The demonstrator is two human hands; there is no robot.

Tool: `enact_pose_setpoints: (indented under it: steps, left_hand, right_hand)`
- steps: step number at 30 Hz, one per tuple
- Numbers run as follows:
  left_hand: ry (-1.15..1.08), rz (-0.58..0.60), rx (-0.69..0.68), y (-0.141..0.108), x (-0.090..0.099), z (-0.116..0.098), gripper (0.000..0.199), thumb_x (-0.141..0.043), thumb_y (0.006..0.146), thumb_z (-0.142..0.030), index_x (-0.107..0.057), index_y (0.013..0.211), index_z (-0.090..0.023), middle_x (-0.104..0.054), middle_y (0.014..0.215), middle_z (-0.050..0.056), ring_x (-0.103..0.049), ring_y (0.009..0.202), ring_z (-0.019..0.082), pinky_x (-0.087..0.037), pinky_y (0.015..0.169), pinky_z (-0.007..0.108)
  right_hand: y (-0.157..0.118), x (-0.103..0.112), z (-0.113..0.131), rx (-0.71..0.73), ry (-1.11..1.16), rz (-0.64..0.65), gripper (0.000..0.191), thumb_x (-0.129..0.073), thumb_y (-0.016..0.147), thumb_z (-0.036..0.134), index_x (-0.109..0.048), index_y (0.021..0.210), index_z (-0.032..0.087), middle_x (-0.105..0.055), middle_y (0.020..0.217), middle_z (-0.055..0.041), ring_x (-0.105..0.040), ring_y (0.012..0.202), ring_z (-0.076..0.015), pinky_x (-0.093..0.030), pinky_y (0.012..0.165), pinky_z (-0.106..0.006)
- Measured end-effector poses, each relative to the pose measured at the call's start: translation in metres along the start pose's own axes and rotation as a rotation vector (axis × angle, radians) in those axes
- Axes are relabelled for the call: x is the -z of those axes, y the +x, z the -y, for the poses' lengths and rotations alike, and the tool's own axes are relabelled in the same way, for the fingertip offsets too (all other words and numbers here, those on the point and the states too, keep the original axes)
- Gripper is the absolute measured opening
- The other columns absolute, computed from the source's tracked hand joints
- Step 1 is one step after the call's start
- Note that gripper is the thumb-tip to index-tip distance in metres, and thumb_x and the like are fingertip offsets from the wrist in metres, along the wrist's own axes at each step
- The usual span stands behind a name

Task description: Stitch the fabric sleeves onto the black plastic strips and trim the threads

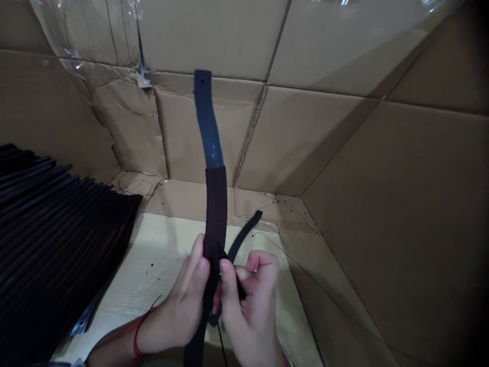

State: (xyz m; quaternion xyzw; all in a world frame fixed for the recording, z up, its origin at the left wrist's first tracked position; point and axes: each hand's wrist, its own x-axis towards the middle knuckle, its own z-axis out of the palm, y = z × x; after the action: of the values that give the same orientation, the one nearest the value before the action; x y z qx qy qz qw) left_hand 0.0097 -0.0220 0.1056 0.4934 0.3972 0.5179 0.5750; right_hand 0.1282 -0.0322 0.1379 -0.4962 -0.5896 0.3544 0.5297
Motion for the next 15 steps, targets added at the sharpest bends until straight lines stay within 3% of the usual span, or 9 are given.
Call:
enact_pose_setpoints:
  steps: [3,5,9,12,15]
  left_hand:
    - [0.082,-0.036,-0.008,0.005,-0.003,-0.017,0.051,-0.043,0.092,-0.052,-0.043,0.133,-0.021,-0.064,0.093,0.008,-0.061,0.087,0.019,-0.051,0.070,0.028]
    - [0.078,0.003,-0.020,0.012,-0.004,-0.026,0.048,-0.040,0.092,-0.054,-0.049,0.123,-0.020,-0.064,0.079,0.005,-0.061,0.072,0.017,-0.050,0.060,0.026]
    - [-0.005,0.083,0.007,0.025,0.001,-0.037,0.047,-0.034,0.091,-0.061,-0.052,0.096,-0.018,-0.053,0.052,-0.003,-0.048,0.039,0.010,-0.037,0.038,0.019]
    - [-0.050,-0.064,-0.013,0.033,0.016,-0.044,0.041,-0.043,0.088,-0.061,-0.046,0.088,-0.020,-0.050,0.045,-0.006,-0.044,0.033,0.008,-0.033,0.034,0.015]
    - [-0.082,-0.218,-0.173,0.032,0.044,-0.056,0.035,-0.048,0.088,-0.055,-0.040,0.085,-0.021,-0.047,0.040,-0.009,-0.040,0.030,0.008,-0.032,0.033,0.014]
  right_hand:
    - [0.004,0.001,0.001,0.036,-0.092,-0.041,0.017,-0.045,0.096,0.033,-0.031,0.092,0.025,-0.054,0.066,0.0020,-0.058,0.053,-0.0160,-0.046,0.047,-0.026]
    - [0.008,-0.001,0.000,0.063,-0.169,-0.017,0.014,-0.042,0.097,0.033,-0.032,0.093,0.024,-0.055,0.066,0.0012,-0.059,0.053,-0.0170,-0.045,0.046,-0.027]
    - [0.005,-0.007,-0.004,0.217,-0.246,0.040,0.008,-0.038,0.098,0.026,-0.031,0.100,0.023,-0.058,0.065,0.0010,-0.062,0.052,-0.0183,-0.047,0.047,-0.028]
    - [-0.008,-0.009,-0.002,0.342,-0.297,0.071,0.009,-0.040,0.096,0.022,-0.032,0.100,0.023,-0.060,0.067,-0.0008,-0.062,0.050,-0.0192,-0.045,0.044,-0.028]
    - [-0.016,-0.005,0.006,0.347,-0.311,0.115,0.012,-0.045,0.095,0.025,-0.033,0.098,0.023,-0.055,0.062,0.0013,-0.056,0.042,-0.0182,-0.040,0.038,-0.027]
